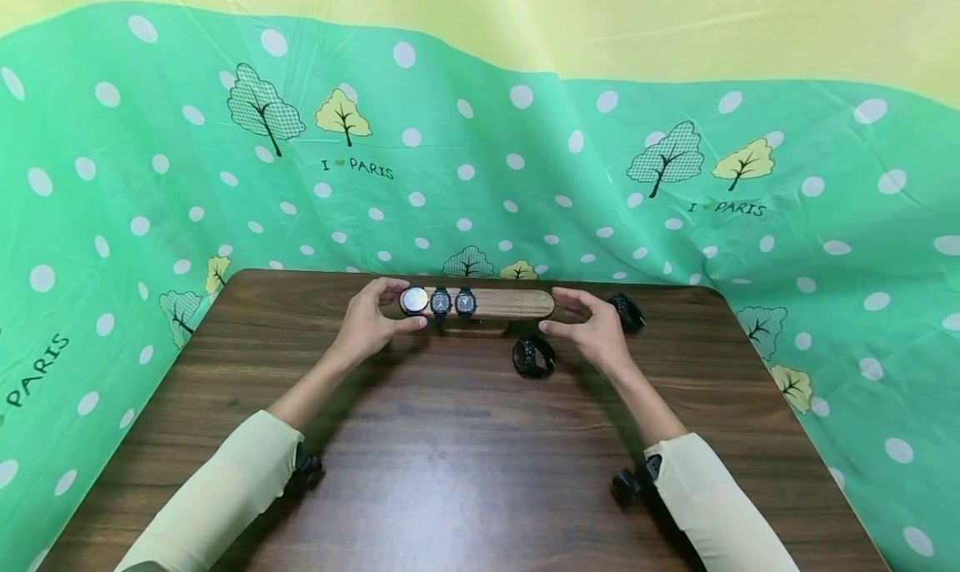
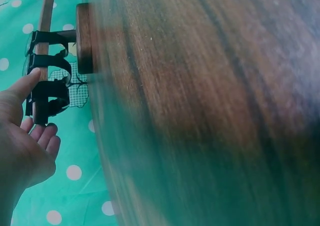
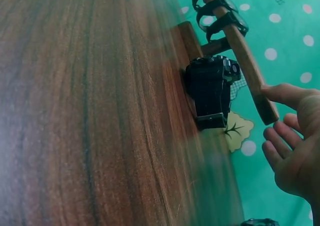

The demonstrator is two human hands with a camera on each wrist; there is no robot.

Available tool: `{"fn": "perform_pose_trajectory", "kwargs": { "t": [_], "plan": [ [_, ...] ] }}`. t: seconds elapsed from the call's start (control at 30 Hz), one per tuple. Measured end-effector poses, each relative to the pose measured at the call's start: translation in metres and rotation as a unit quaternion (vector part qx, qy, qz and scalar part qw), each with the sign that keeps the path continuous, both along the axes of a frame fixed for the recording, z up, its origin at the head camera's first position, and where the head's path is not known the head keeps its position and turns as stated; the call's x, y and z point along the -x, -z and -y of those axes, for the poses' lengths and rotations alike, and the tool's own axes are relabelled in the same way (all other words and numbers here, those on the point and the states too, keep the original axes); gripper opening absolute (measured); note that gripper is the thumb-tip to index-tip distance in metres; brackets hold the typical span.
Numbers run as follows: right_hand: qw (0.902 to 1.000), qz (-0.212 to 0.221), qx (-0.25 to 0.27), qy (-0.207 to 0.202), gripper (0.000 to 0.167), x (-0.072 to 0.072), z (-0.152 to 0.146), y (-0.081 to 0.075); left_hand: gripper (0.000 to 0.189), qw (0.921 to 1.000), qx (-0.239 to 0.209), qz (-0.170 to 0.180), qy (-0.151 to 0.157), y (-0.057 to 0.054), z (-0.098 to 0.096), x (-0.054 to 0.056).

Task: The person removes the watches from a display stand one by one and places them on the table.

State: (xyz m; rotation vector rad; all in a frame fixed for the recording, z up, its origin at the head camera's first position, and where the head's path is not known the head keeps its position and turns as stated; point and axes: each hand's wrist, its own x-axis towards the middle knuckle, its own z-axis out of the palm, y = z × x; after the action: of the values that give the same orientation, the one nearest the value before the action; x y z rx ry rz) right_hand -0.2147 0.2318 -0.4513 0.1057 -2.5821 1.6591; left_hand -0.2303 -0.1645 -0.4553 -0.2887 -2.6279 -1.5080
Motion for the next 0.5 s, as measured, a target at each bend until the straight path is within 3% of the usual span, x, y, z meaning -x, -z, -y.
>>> {"fn": "perform_pose_trajectory", "kwargs": {
  "t": [0.5],
  "plan": [
    [1.0, 0.001, 0.005, -0.003, 0.07, 0.0068, 0.0017, 0.0073, 0.069, 0.9999, -0.004, -0.015, -0.007, 0.001, -0.0026, 0.0003]
  ]
}}
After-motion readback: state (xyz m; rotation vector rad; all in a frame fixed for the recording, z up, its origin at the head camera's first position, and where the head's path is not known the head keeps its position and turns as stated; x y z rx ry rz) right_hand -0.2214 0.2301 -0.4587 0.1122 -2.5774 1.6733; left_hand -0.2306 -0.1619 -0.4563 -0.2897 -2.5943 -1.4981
